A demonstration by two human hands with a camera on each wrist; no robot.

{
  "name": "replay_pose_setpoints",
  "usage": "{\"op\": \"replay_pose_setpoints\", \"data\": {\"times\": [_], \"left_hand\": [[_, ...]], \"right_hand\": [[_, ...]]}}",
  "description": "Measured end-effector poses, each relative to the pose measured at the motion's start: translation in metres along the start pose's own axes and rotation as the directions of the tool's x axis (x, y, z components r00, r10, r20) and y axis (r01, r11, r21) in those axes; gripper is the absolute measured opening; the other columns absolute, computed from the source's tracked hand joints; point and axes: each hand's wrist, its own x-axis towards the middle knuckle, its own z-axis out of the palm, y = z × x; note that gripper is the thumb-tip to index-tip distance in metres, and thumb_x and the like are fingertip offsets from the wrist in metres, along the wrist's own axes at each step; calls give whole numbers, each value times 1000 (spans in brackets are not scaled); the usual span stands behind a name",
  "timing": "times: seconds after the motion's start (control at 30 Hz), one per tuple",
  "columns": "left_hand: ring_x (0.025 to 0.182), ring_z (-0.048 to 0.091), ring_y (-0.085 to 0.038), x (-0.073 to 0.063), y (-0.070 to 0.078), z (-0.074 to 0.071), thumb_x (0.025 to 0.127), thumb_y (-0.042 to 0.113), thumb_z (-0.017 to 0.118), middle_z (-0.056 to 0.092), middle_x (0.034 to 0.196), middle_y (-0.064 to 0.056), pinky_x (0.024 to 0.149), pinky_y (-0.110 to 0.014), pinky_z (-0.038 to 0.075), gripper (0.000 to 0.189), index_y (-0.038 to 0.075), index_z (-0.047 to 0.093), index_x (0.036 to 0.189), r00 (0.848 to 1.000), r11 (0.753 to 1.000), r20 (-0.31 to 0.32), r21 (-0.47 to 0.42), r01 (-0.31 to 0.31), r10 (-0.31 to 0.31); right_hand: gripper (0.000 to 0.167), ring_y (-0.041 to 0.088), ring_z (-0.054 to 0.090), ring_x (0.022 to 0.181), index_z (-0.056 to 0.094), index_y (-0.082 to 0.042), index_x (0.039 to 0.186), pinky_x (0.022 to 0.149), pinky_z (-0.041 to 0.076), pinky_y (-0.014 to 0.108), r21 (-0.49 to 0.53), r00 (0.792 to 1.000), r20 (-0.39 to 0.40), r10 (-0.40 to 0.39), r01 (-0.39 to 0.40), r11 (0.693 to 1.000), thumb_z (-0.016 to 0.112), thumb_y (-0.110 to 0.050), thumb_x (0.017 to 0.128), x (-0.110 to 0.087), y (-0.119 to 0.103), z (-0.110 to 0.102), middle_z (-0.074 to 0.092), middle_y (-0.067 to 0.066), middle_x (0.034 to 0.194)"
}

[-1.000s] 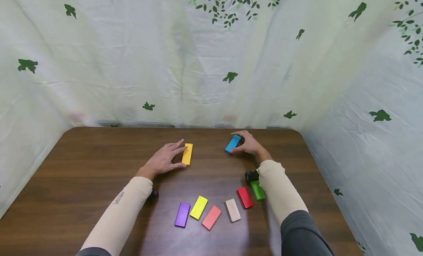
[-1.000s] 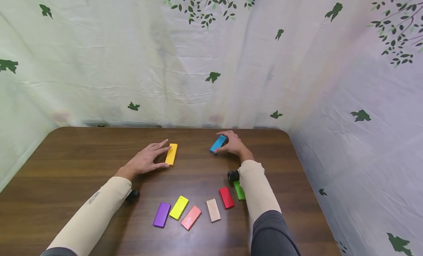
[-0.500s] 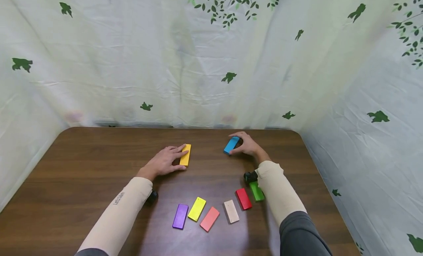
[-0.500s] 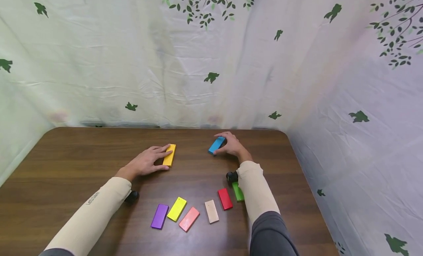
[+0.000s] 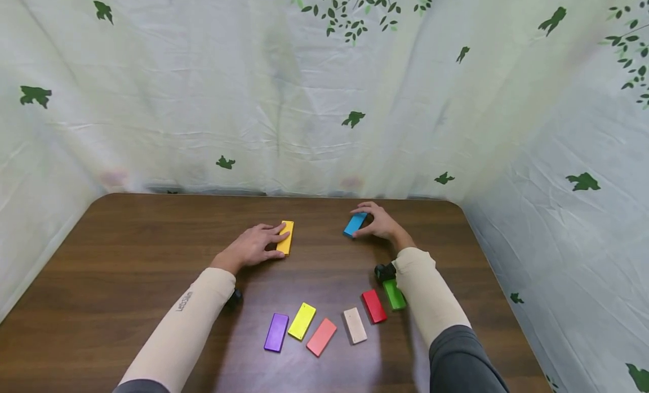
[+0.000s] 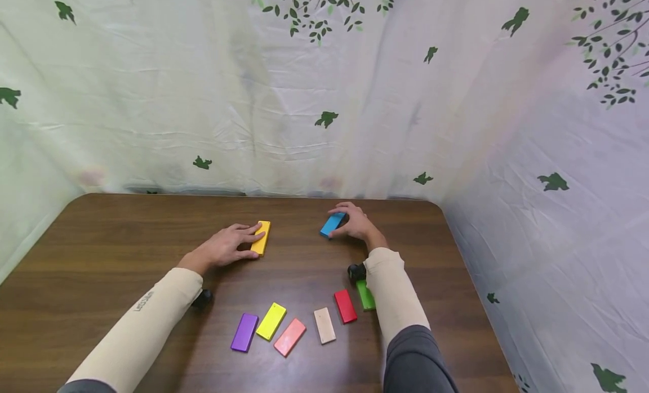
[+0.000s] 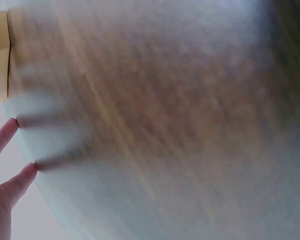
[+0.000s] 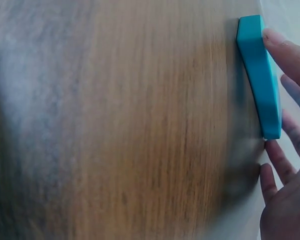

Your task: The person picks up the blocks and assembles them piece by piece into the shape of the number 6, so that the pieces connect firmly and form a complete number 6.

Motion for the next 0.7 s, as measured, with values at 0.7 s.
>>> {"op": "replay_pose_setpoints", "data": {"times": [0.7], "left_hand": [[128,43,-40,-1,2,-3,92,42,61,38,151,-10,100,-58,37,57,13,50,141,1000,1000,-2,-1,18,-18]], "right_hand": [[67,42,26,136,57,-7,134,107,27,57,-102,998,67,6,1,995,84,-25,75,4,-1,-4,35,18,147]]}}
